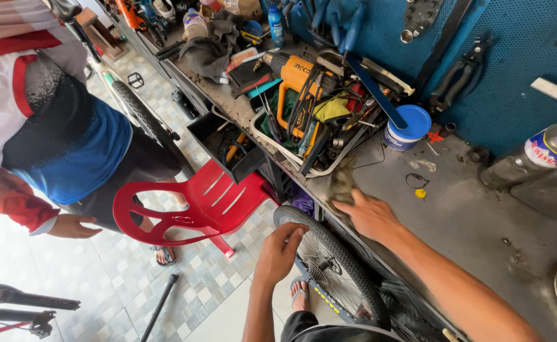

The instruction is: The person cleans various bicycle components at a workbench, using a brush and a cloth to wipe down the cassette and other small metal parts.

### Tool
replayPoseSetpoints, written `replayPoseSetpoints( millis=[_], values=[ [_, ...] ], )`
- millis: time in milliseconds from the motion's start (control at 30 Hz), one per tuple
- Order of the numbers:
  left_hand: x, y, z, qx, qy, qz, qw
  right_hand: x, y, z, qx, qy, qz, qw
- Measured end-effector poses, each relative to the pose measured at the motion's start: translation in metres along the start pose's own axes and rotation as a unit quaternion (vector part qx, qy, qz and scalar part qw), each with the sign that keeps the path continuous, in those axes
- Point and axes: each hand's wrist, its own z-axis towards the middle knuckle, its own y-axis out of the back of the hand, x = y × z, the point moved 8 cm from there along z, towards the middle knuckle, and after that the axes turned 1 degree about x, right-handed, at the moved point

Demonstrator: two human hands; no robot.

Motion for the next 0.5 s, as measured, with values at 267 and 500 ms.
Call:
replayPoseSetpoints(
  millis=[267,500],
  values=[
    [-0.020,-0.066,0.034,0.087,-0.002,0.012,0.996,-0.079,-0.030,-0.162,0.085,-0.230,0.065,0.967],
    [-0.059,-0.175,0.088,0.160,-0.120,0.064,0.978,-0.130,-0.044,-0.271,-0.113,-0.300,0.245,0.915]
  ],
)
